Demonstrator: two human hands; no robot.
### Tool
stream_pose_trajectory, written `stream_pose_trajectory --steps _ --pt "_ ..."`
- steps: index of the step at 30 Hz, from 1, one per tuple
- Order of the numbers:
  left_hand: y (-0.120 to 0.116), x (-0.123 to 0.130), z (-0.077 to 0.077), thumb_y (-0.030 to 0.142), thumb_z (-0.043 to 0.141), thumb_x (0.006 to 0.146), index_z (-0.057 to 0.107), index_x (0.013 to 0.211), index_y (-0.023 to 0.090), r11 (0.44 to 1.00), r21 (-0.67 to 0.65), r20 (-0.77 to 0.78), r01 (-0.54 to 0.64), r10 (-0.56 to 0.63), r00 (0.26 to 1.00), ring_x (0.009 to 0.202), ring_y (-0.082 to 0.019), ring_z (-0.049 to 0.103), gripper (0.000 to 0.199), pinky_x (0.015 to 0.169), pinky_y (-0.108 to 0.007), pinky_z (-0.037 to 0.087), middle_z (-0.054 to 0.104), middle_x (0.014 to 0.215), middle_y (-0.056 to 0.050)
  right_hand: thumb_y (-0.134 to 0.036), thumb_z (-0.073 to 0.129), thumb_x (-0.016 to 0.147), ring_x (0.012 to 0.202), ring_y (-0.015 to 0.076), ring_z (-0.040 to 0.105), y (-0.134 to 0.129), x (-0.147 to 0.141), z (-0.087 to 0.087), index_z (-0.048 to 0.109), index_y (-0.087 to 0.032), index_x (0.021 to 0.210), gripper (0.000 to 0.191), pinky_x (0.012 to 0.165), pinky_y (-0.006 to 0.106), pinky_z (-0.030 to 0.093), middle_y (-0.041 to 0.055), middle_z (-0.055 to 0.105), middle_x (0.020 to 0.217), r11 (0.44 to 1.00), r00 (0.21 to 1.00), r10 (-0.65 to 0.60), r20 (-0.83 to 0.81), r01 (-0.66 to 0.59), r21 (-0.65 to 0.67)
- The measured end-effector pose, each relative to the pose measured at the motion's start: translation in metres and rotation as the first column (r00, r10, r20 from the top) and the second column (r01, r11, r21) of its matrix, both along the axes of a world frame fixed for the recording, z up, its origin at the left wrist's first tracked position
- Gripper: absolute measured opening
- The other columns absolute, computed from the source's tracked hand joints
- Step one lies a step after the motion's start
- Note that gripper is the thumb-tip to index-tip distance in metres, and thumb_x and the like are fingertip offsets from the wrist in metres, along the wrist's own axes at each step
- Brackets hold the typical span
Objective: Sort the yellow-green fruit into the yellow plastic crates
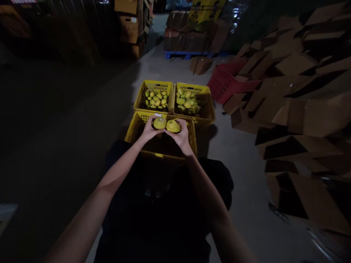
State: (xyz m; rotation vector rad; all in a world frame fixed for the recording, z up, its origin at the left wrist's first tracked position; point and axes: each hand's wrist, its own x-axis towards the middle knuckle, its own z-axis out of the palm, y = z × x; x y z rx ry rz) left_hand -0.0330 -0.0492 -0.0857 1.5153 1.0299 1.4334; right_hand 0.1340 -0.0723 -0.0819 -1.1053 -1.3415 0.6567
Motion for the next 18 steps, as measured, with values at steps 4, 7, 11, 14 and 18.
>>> stream_pose_trajectory --steps 4,7,11,14,18 --pt "-0.011 0.009 0.020 0.045 0.084 0.056 0.056 0.106 0.020 0.960 -0.267 0.242 0.087 -0.021 0.970 0.092 -0.021 0.062 0.062 0.075 -0.033 0.052 0.063 0.107 -0.007 -0.038 0.080 0.057 0.092 0.0194 0.060 -0.010 -0.004 0.021 0.052 -0.024 0.095 0.050 0.078 0.033 0.052 0.0002 0.060 0.099 0.971 0.934 0.027 -0.355 -0.108 -0.212" --pt "-0.015 0.018 0.029 0.055 0.073 0.067 0.060 0.105 0.018 0.894 -0.412 0.385 0.174 -0.002 0.923 0.069 -0.015 0.063 0.055 0.051 -0.023 0.048 0.068 0.094 -0.006 -0.044 0.070 0.071 0.076 0.0194 0.064 -0.014 -0.006 0.031 0.051 -0.026 0.095 0.035 0.049 0.027 0.048 0.0012 0.064 0.090 0.922 0.840 0.089 -0.535 -0.272 -0.274" --pt "-0.004 0.032 0.029 0.066 0.062 0.070 0.062 0.086 0.013 0.797 -0.528 0.551 0.293 0.059 0.833 0.041 -0.009 0.052 0.055 0.035 -0.018 0.033 0.060 0.056 0.000 -0.053 0.065 0.073 0.059 0.0205 0.064 -0.001 -0.010 0.028 0.049 -0.027 0.087 0.033 0.030 0.023 0.032 0.0005 0.064 0.069 0.911 0.787 0.103 -0.609 -0.321 -0.260" --pt "0.006 0.039 0.031 0.061 0.063 0.071 0.060 0.083 0.015 0.814 -0.506 0.604 0.285 0.099 0.790 0.038 -0.008 0.050 0.048 0.033 -0.017 0.030 0.060 0.055 0.001 -0.059 0.064 0.072 0.052 0.0192 0.062 0.012 -0.014 0.025 0.048 -0.028 0.082 0.036 0.027 0.022 0.025 -0.0010 0.061 0.062 0.905 0.748 0.105 -0.655 -0.345 -0.250" --pt "0.013 0.044 0.034 0.061 0.062 0.071 0.059 0.078 0.015 0.816 -0.514 0.627 0.265 0.146 0.765 0.033 -0.008 0.047 0.047 0.030 -0.018 0.027 0.059 0.052 0.001 -0.064 0.059 0.075 0.056 0.0200 0.063 0.021 -0.013 0.025 0.051 -0.028 0.073 0.037 0.032 0.025 0.035 -0.0001 0.058 0.057 0.912 0.728 0.144 -0.671 -0.361 -0.196"
